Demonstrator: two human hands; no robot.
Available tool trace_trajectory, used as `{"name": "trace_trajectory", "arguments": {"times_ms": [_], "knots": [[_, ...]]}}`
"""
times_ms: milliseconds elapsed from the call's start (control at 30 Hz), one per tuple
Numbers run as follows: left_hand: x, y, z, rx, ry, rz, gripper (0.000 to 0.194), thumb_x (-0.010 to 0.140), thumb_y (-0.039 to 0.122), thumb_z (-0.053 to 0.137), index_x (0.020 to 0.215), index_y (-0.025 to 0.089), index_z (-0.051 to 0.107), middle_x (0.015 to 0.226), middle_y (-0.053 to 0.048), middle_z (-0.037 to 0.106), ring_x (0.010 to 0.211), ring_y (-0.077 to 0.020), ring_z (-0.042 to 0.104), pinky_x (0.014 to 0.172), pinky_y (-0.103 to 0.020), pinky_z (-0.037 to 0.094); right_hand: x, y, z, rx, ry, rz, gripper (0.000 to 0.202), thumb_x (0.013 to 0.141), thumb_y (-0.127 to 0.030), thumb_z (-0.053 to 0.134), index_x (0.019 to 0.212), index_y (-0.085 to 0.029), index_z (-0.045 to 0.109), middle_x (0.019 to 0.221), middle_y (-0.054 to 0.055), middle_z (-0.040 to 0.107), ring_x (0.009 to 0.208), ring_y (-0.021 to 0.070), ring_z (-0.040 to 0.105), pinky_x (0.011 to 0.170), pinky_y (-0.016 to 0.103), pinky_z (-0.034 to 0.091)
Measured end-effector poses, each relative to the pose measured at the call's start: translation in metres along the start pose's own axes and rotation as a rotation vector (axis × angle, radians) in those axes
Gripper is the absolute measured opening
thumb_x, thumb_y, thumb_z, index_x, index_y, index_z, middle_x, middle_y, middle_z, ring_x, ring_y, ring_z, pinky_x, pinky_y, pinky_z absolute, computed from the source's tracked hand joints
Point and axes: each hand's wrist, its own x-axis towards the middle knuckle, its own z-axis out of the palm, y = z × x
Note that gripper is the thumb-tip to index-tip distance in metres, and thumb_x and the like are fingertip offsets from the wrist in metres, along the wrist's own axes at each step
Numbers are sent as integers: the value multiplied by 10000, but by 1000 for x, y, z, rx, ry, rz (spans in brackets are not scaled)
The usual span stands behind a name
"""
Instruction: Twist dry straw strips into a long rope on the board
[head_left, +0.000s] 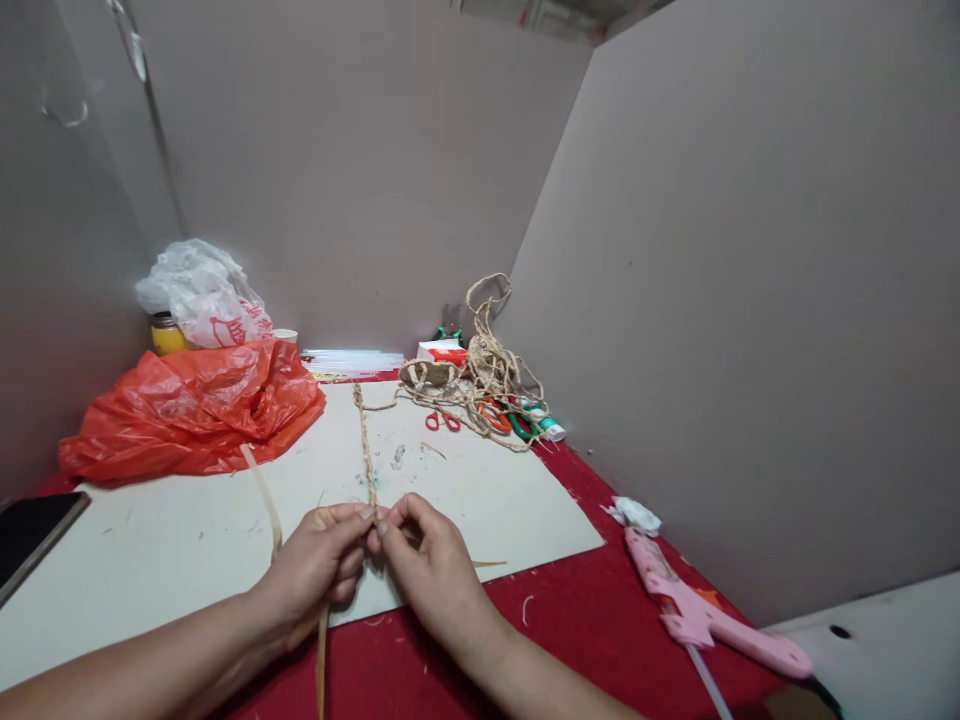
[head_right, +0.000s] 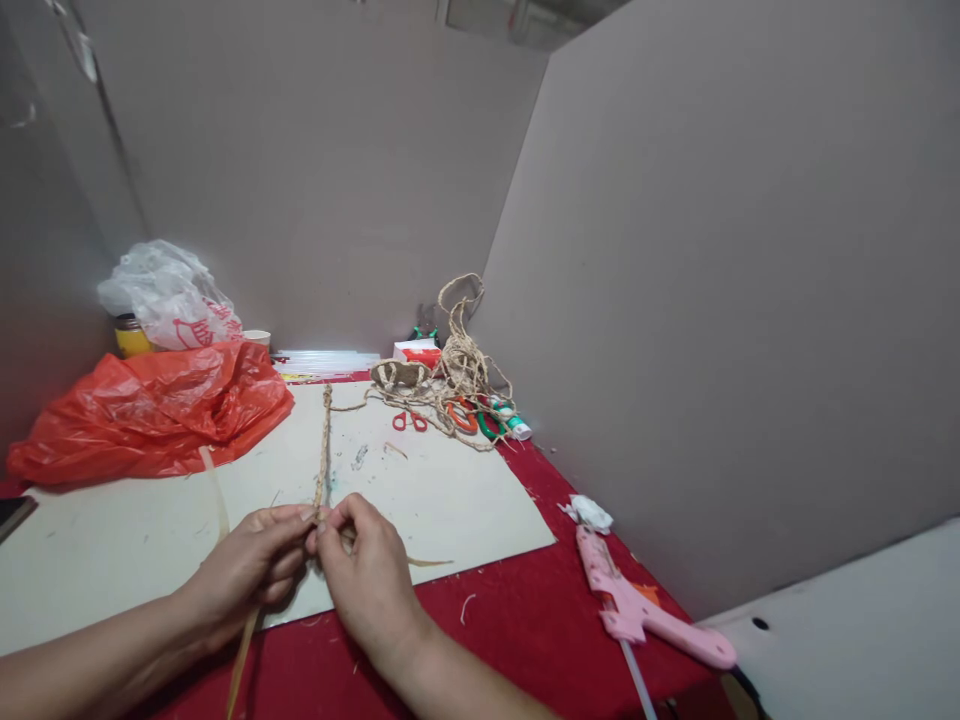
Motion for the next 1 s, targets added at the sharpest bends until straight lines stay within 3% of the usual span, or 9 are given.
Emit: {"name": "trace_trajectory", "arguments": {"times_ms": [400,567,833,1000], "knots": [[-2,1,2,59,3,17,312,824,430,547,657,170,503,394,109,202,343,-27,108,351,-184,100,1,5,2,48,46,70,166,816,-261,492,670,-181,489,653,-1,631,592,119,546,580,216,403],[-3,3,3,46,-15,10,203,778,335,620,711,167,528,430,113,217,364,-22,103,356,-175,112,2,2,2,145,60,105,154,792,-238,497,652,-182,463,616,-14,587,597,119,544,567,211,400],[3,0,1,82,38,16,293,792,415,591,650,172,511,381,109,234,325,-29,125,347,-194,104,1,-2,0,189,26,128,176,786,-251,512,634,-172,473,613,-14,571,573,102,499,551,202,383],[2,4,4,131,67,2,307,787,416,582,623,164,519,355,102,257,313,-32,140,349,-199,90,8,-1,-20,231,-81,235,173,773,-326,552,828,-162,555,519,-71,443,455,77,362,443,188,272]]}}
